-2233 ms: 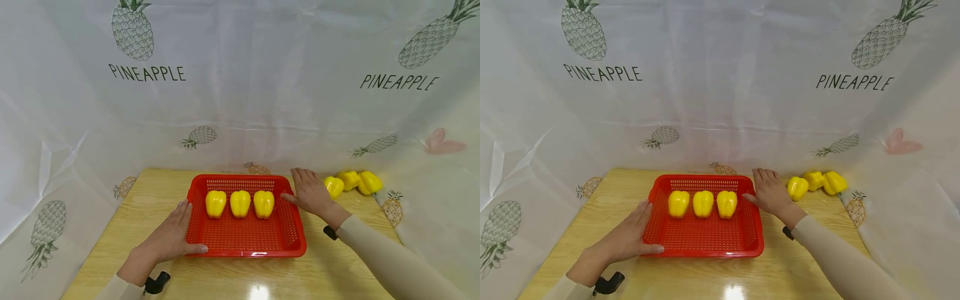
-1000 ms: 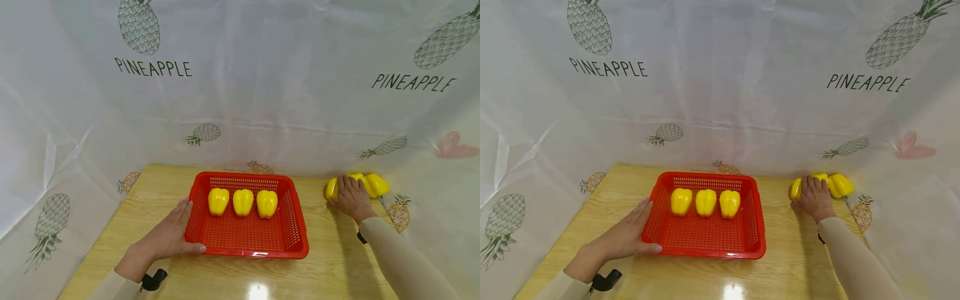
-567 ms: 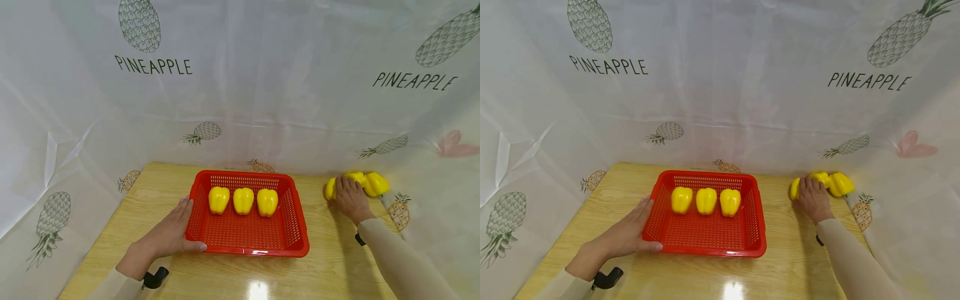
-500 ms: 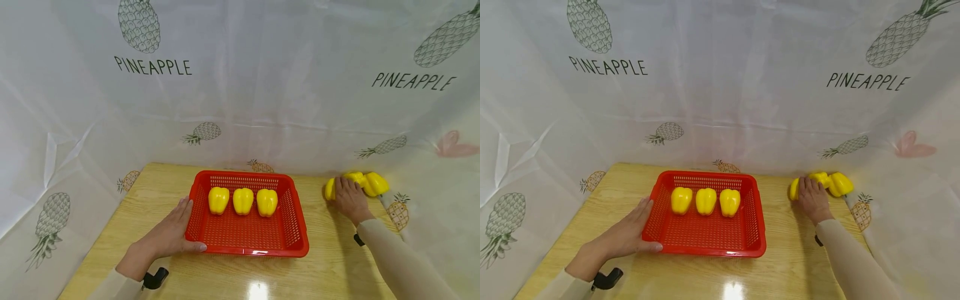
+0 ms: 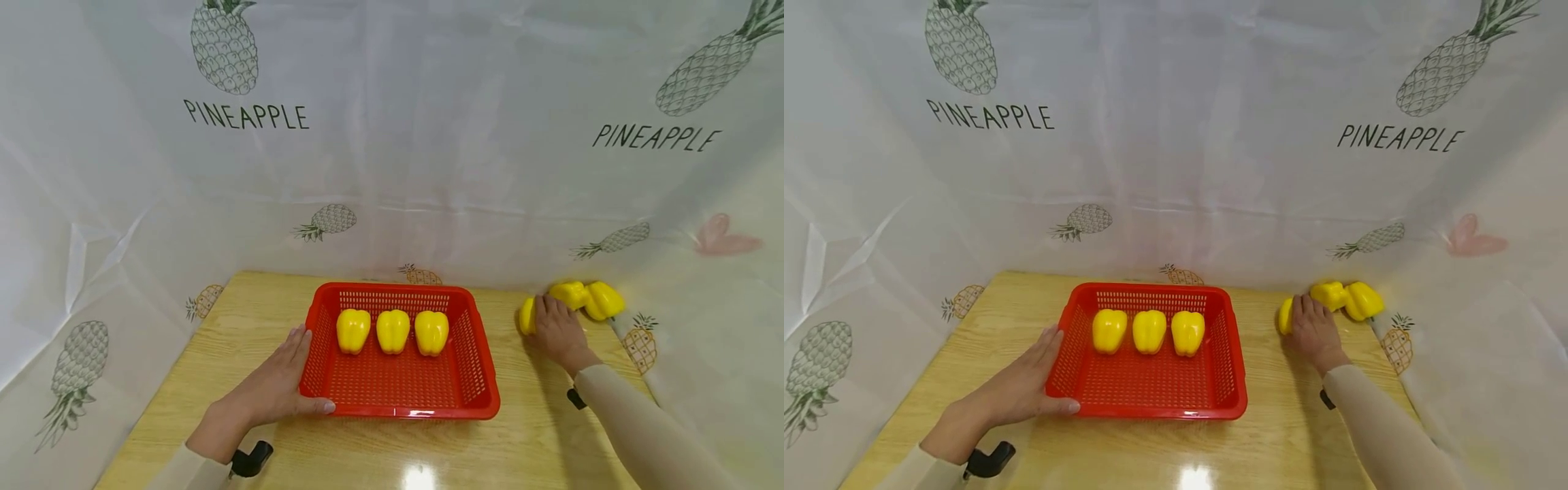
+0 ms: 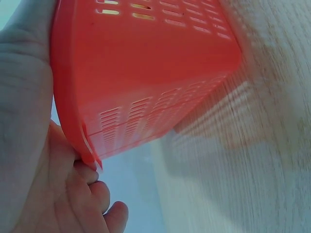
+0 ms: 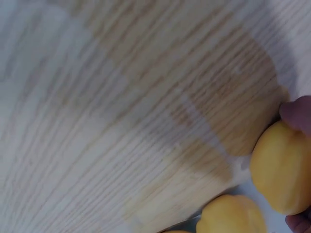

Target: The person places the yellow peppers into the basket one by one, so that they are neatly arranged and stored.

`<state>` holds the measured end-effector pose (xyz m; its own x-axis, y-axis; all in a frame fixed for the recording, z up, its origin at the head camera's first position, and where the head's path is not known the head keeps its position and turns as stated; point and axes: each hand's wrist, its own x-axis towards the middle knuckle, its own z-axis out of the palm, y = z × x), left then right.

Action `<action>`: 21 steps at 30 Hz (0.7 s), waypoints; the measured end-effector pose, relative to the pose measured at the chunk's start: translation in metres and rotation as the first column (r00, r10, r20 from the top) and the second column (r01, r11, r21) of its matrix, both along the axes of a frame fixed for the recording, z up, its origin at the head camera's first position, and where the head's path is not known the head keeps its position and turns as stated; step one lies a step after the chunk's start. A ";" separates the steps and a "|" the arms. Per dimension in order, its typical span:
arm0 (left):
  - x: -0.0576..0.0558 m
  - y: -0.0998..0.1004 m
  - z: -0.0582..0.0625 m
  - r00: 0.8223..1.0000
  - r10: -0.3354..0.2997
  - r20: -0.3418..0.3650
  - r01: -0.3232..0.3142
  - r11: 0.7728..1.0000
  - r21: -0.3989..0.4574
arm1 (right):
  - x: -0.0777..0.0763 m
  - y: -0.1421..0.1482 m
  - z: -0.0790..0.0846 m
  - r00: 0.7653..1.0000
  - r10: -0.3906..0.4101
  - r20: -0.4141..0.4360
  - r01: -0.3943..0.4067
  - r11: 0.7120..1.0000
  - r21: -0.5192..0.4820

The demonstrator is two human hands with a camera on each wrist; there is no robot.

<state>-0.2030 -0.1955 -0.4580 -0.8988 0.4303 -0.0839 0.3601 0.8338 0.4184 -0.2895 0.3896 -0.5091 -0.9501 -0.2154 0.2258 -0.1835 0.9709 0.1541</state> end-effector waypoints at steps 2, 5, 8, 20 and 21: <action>0.000 0.000 0.000 1.000 -0.002 -0.001 0.002 1.000 0.000 | 0.002 -0.002 0.000 1.000 -0.001 -0.010 0.001 1.000 0.002; 0.000 0.000 -0.001 1.000 -0.005 -0.007 0.005 1.000 -0.004 | 0.005 -0.004 -0.001 0.999 0.006 -0.036 -0.006 1.000 0.003; 0.000 0.000 -0.001 1.000 -0.001 -0.016 0.001 1.000 -0.004 | 0.007 -0.006 -0.002 0.996 0.034 -0.079 -0.034 0.999 0.003; 0.003 0.000 -0.002 1.000 -0.003 -0.006 0.003 1.000 0.012 | 0.018 -0.015 -0.008 0.986 0.073 -0.148 -0.075 0.997 -0.012; 0.003 0.000 -0.002 1.000 -0.003 -0.007 0.004 1.000 0.014 | 0.019 -0.016 -0.008 0.987 0.072 -0.147 -0.074 0.997 -0.008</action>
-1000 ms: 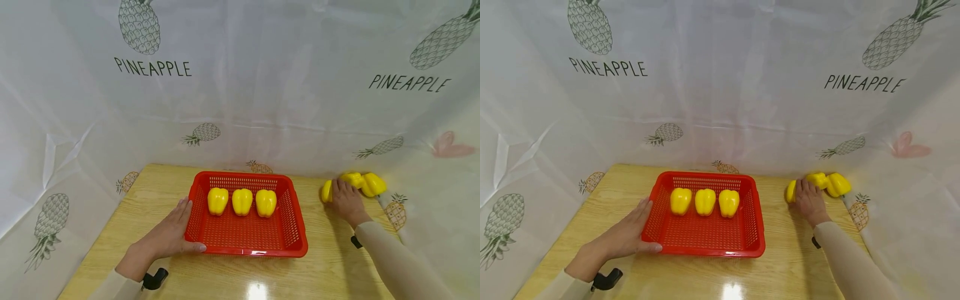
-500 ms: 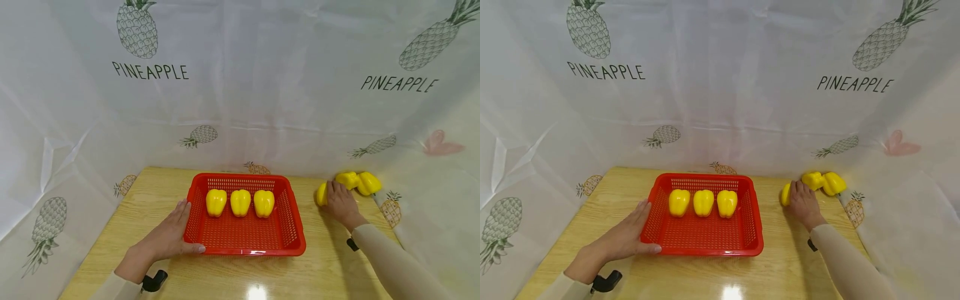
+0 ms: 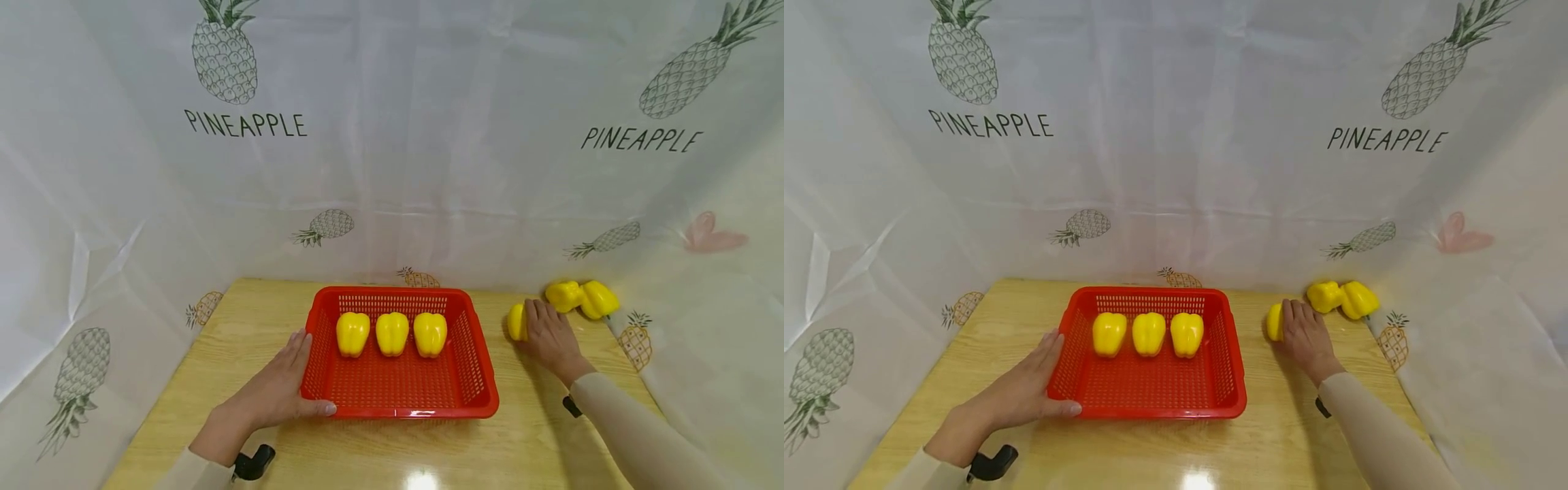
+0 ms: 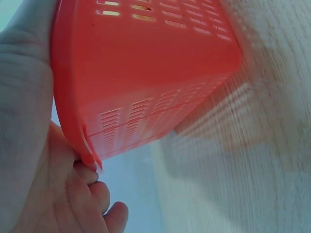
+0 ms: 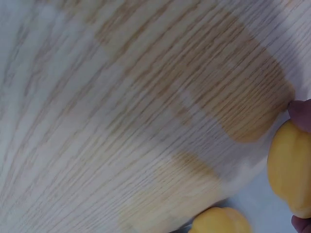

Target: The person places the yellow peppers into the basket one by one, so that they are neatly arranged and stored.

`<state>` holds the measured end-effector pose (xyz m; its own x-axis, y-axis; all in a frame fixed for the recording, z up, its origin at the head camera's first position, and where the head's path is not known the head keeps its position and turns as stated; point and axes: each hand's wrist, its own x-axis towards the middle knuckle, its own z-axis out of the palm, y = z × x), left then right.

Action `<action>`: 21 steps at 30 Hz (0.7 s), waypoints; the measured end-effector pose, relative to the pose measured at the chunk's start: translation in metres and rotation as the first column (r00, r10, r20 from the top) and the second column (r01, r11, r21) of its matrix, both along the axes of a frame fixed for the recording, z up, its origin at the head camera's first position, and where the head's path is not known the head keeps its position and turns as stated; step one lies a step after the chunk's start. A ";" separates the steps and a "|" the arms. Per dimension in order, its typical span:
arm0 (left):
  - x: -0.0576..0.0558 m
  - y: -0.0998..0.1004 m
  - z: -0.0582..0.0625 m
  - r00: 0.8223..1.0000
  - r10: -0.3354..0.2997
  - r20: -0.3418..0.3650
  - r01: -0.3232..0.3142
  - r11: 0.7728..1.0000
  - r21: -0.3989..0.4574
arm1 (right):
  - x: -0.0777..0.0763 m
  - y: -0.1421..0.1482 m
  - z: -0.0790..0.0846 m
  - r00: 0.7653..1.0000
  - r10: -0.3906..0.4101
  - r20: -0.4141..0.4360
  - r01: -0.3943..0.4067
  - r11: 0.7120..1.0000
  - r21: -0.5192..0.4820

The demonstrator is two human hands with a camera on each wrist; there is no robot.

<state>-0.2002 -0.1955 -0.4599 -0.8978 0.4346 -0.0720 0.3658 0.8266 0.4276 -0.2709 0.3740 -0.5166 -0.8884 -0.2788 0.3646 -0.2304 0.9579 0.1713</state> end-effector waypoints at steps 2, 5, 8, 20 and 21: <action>0.001 0.000 0.000 1.000 -0.002 0.003 0.002 1.000 -0.002 | 0.001 0.000 0.000 1.000 -0.002 0.001 0.002 1.000 0.010; 0.000 0.000 0.001 1.000 -0.005 -0.004 0.005 1.000 -0.010 | 0.002 0.001 0.002 1.000 0.001 -0.009 -0.001 1.000 0.025; -0.001 -0.001 0.002 1.000 -0.010 -0.021 0.009 1.000 -0.020 | 0.003 0.000 0.004 0.999 0.017 -0.029 -0.016 0.999 0.038; -0.002 0.001 0.001 0.999 -0.004 -0.036 0.004 1.000 -0.021 | 0.008 -0.004 0.040 0.999 0.015 0.029 -0.017 0.998 0.061; -0.002 0.002 0.000 0.999 -0.005 -0.037 0.004 1.000 -0.022 | 0.009 -0.005 0.043 1.000 0.024 0.021 -0.025 0.997 0.070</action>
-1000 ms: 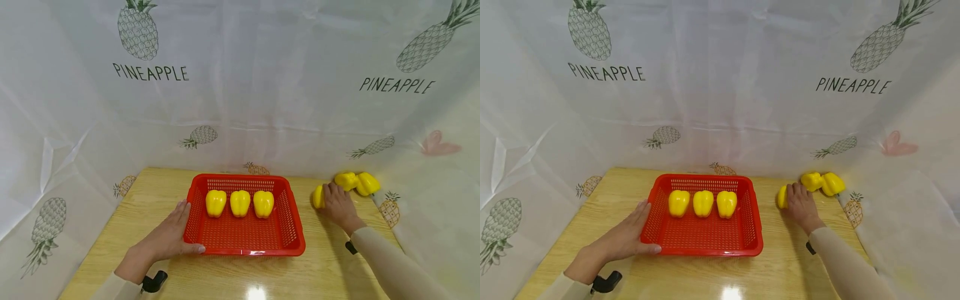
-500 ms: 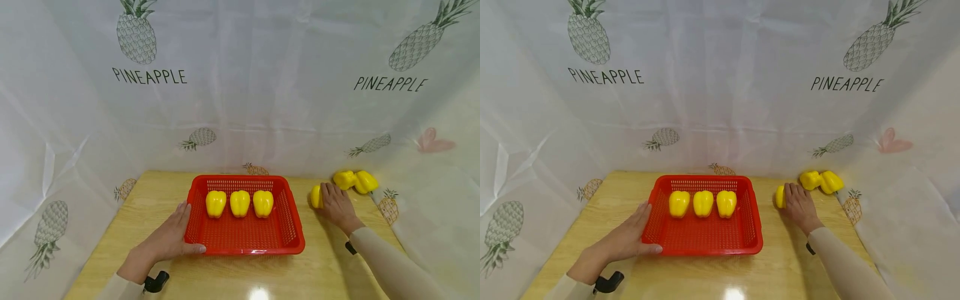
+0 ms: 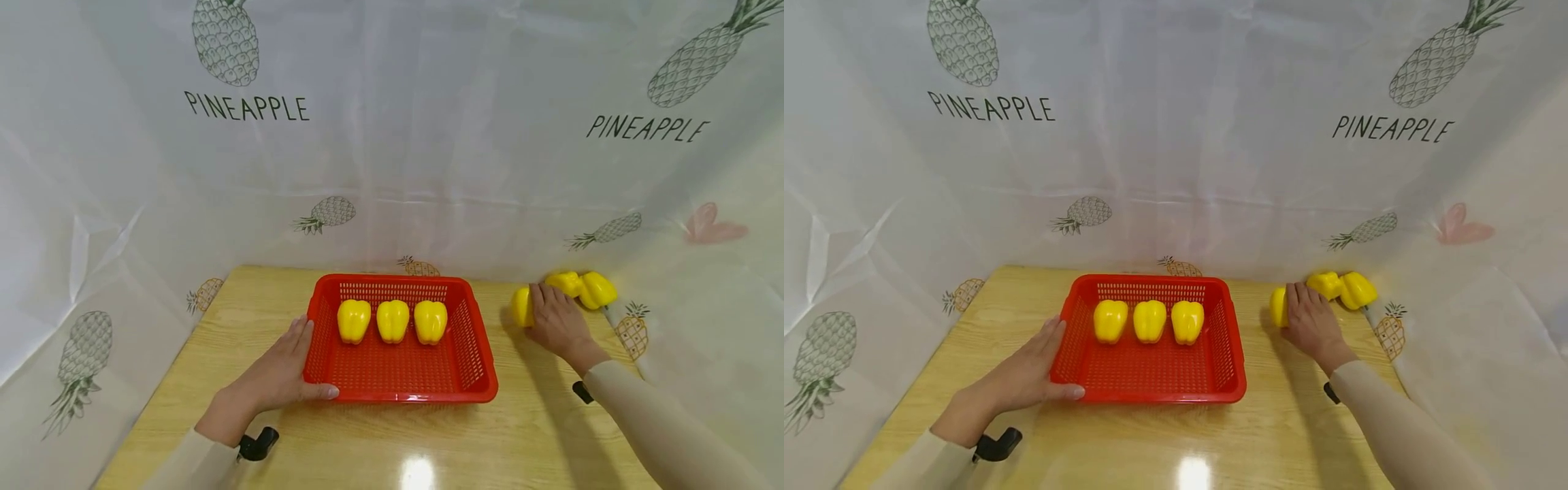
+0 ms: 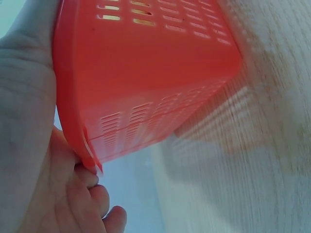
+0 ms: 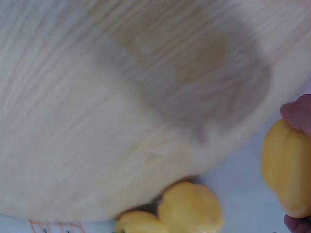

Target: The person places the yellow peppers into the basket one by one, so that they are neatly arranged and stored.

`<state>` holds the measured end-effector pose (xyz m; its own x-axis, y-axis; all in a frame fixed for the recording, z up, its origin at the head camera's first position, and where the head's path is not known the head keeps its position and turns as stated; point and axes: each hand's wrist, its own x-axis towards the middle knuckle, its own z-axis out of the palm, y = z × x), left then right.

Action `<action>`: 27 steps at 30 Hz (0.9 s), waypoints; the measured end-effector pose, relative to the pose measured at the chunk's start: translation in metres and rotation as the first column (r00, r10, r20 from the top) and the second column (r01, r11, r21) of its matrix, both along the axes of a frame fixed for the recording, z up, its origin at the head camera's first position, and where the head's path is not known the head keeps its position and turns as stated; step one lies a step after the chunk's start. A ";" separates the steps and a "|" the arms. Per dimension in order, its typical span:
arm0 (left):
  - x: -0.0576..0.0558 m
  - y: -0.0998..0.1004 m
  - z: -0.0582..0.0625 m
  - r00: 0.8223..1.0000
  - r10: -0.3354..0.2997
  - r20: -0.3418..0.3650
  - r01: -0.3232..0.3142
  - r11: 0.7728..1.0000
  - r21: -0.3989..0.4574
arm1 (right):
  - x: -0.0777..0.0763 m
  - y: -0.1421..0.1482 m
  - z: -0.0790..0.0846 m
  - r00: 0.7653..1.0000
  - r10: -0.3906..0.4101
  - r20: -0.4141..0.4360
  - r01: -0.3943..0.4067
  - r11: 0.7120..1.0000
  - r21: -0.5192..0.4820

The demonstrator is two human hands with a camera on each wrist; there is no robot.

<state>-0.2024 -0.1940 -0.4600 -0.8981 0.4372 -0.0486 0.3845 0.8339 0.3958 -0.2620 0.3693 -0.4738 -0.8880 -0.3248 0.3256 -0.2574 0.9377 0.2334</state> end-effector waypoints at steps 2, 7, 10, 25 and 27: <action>-0.001 0.000 0.000 1.000 -0.002 -0.005 0.002 1.000 -0.006 | 0.000 -0.003 0.008 0.999 0.018 -0.035 -0.017 1.000 0.009; -0.001 0.001 0.002 1.000 -0.002 -0.013 0.002 1.000 -0.017 | -0.001 -0.018 0.033 0.990 0.069 -0.125 -0.068 0.998 0.012; -0.001 0.001 0.003 1.000 -0.001 -0.019 0.001 1.000 -0.025 | -0.002 -0.032 0.053 0.984 0.097 -0.152 -0.096 0.995 0.011; -0.003 0.003 0.005 0.999 0.024 0.027 -0.022 0.999 -0.043 | 0.000 -0.166 0.111 0.975 0.217 -0.044 -0.216 0.976 0.027; -0.002 0.003 0.005 0.999 0.025 0.032 -0.024 0.999 -0.045 | 0.000 -0.182 0.112 0.971 0.237 -0.038 -0.235 0.971 0.031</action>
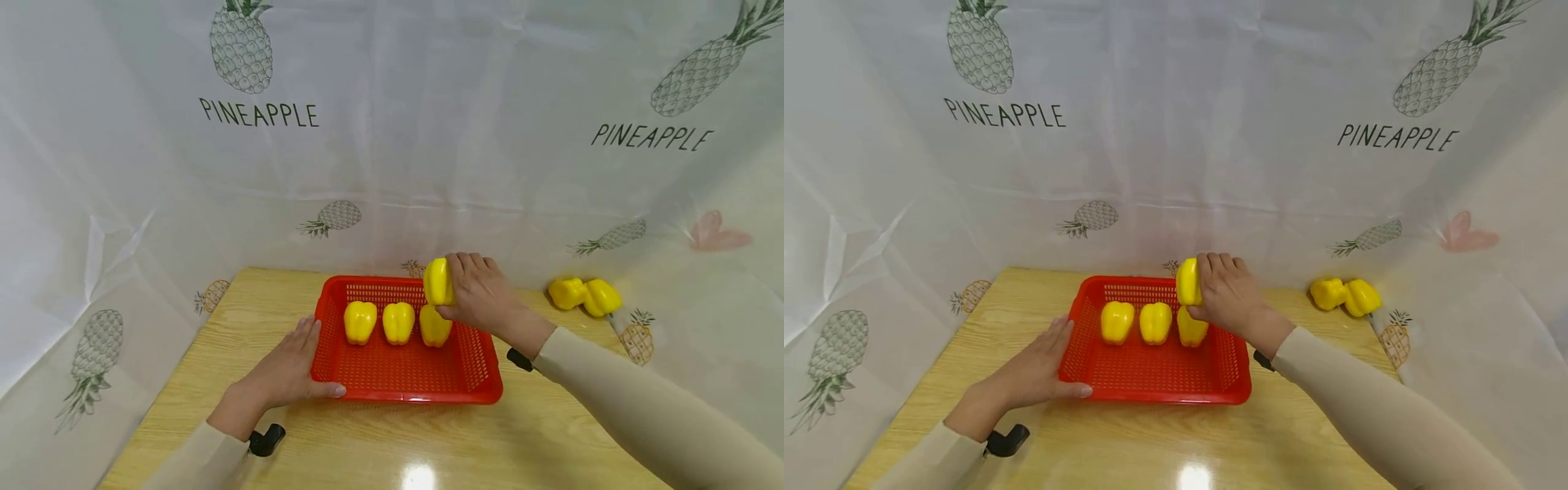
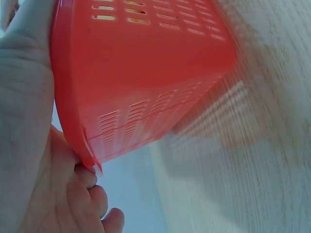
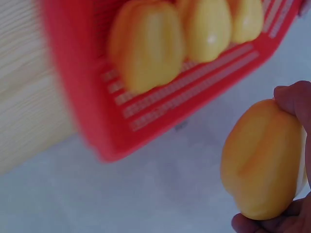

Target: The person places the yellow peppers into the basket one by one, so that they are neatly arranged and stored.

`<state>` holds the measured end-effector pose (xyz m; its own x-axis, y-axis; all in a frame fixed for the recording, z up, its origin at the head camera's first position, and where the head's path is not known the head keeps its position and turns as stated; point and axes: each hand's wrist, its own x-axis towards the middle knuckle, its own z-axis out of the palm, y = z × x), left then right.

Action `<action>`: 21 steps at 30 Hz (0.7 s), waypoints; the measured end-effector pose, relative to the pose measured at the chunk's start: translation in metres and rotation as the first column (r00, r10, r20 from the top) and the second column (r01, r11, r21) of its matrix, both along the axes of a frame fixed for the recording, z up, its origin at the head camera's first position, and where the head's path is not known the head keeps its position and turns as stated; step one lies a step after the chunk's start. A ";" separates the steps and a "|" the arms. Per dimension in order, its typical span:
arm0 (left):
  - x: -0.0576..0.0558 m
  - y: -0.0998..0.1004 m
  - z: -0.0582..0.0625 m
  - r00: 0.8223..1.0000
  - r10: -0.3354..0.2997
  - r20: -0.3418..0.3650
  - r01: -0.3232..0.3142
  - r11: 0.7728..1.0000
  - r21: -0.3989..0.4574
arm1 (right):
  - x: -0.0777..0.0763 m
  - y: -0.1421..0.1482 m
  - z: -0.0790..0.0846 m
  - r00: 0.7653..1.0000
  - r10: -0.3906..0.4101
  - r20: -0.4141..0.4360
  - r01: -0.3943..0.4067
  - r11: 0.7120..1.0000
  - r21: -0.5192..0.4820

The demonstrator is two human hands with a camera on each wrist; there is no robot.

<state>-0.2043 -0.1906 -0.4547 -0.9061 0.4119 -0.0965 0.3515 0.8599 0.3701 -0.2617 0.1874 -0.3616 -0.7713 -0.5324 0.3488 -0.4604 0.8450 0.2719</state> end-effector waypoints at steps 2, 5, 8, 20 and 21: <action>0.000 0.000 -0.001 1.000 0.000 -0.001 0.000 1.000 -0.002 | -0.001 -0.015 -0.001 1.000 0.015 0.007 -0.015 1.000 0.006; -0.001 0.000 -0.002 1.000 -0.002 -0.005 0.002 1.000 -0.003 | -0.002 -0.036 -0.005 0.999 0.032 0.016 -0.032 0.999 0.025; -0.001 -0.002 -0.002 1.000 -0.004 -0.012 0.004 1.000 -0.001 | -0.003 -0.057 -0.011 0.998 0.055 0.037 -0.057 0.997 0.053; 0.000 -0.001 -0.001 0.999 -0.027 -0.047 0.027 1.000 0.006 | 0.007 -0.116 -0.046 0.976 0.144 0.162 -0.176 0.963 0.204; 0.001 -0.001 0.000 0.999 -0.027 -0.046 0.027 1.000 0.005 | 0.008 -0.118 -0.049 0.975 0.146 0.169 -0.182 0.959 0.218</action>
